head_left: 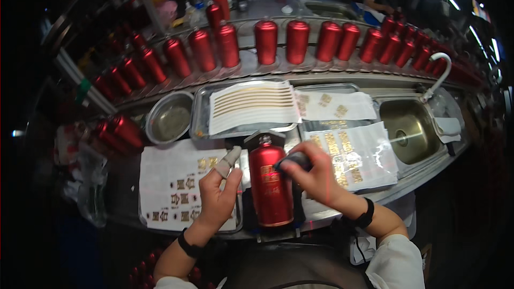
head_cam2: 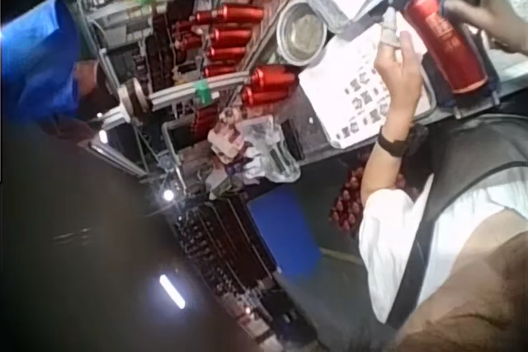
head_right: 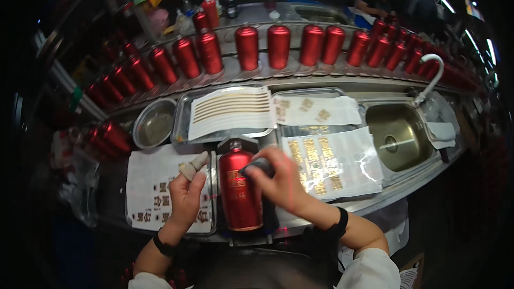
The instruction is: Applying gold decorative labels and red seals to red bottles at an industrial assembly line station.
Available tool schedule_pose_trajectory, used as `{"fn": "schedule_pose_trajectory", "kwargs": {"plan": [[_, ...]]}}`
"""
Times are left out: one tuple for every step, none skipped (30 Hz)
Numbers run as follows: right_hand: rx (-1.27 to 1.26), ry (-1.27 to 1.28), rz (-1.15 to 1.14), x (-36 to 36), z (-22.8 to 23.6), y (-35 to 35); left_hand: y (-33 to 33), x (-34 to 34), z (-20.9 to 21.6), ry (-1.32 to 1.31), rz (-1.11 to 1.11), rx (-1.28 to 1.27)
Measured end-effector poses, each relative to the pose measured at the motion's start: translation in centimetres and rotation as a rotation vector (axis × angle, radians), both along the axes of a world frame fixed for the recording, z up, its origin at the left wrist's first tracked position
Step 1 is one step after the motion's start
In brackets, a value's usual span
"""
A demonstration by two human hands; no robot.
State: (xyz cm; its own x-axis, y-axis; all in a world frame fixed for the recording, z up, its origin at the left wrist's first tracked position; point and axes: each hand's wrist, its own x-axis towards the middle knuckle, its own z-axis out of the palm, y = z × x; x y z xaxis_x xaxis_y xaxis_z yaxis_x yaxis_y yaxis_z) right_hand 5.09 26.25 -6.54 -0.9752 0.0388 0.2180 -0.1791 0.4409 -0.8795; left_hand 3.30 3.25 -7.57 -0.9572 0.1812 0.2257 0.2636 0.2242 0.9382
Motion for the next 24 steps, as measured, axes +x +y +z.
{"fn": "schedule_pose_trajectory", "kwargs": {"plan": [[0.063,0.092,-0.107,-1.0,0.0,0.2,-0.4,-0.2,0.0,0.053,0.051,0.008],[0.022,0.107,-0.099,-0.9,0.7,0.1,-0.8,-0.3,0.5,-0.030,0.075,0.042],[-0.022,0.096,0.041,0.0,1.0,-0.3,-1.3,-0.2,0.9,-0.147,0.038,0.040],[0.026,0.116,0.132,0.5,0.6,-0.9,-1.4,-0.6,0.9,-0.080,0.046,0.011],[0.070,0.138,0.221,0.6,0.4,-1.4,-1.3,-1.1,1.1,-0.015,0.050,-0.024],[0.093,0.091,0.096,0.1,-0.2,-1.0,-0.9,-1.8,1.4,-0.012,0.046,-0.064],[0.116,0.049,-0.024,-0.7,-0.7,-0.3,-0.3,-2.6,1.8,-0.005,0.048,-0.105],[-0.016,0.043,-0.100,-1.0,-0.9,0.2,0.0,-3.6,1.3,0.129,0.054,-0.186],[-0.149,0.030,-0.172,-0.9,-1.0,0.8,0.0,-4.4,0.5,0.262,0.058,-0.277],[-0.211,-0.001,-0.148,-0.6,-1.4,1.7,0.6,-4.6,-0.1,0.218,0.055,-0.312],[-0.262,-0.027,-0.139,0.4,-1.6,3.2,1.3,-4.7,-0.3,0.180,0.039,-0.333],[-0.433,-0.213,-0.087,1.4,-2.0,5.0,1.9,-4.6,-0.8,0.137,0.034,-0.301],[-0.590,-0.399,-0.050,2.6,-2.3,6.5,2.3,-4.6,-1.0,0.100,0.013,-0.255],[-0.611,-0.445,-0.031,3.8,-3.1,7.5,2.5,-4.9,-1.0,0.103,0.024,-0.258],[-0.629,-0.495,-0.014,4.7,-3.4,7.9,2.7,-4.9,-1.1,-0.007,0.003,-0.239],[-0.406,-0.563,-0.032,5.5,-4.0,7.6,2.8,-4.9,-1.2,-0.114,-0.023,-0.217],[-0.184,-0.624,-0.058,6.3,-3.9,6.5,2.9,-5.2,-1.0,-0.113,-0.026,-0.215],[-0.035,-0.515,0.068,6.8,-1.8,3.5,2.8,-5.5,-1.2,-0.204,-0.041,-0.177],[0.113,-0.405,0.194,6.9,0.7,0.4,2.7,-5.6,-1.2,-0.297,-0.056,-0.137],[0.244,-0.206,0.274,6.5,0.1,-0.7,2.8,-5.8,-1.5,-0.302,-0.042,-0.139],[0.375,-0.004,0.349,6.1,-1.2,-1.6,3.2,-6.2,-1.6,-0.326,-0.022,-0.128],[0.426,-0.028,0.311,5.8,-1.4,-2.8,3.6,-6.4,-2.1,-0.336,0.014,-0.153],[0.477,-0.049,0.274,5.7,-1.4,-3.4,4.1,-6.5,-2.0,-0.346,0.052,-0.176],[0.470,-0.013,0.287,6.0,-1.6,-3.0,4.4,-6.2,-1.6,-0.372,0.054,-0.195]]}}
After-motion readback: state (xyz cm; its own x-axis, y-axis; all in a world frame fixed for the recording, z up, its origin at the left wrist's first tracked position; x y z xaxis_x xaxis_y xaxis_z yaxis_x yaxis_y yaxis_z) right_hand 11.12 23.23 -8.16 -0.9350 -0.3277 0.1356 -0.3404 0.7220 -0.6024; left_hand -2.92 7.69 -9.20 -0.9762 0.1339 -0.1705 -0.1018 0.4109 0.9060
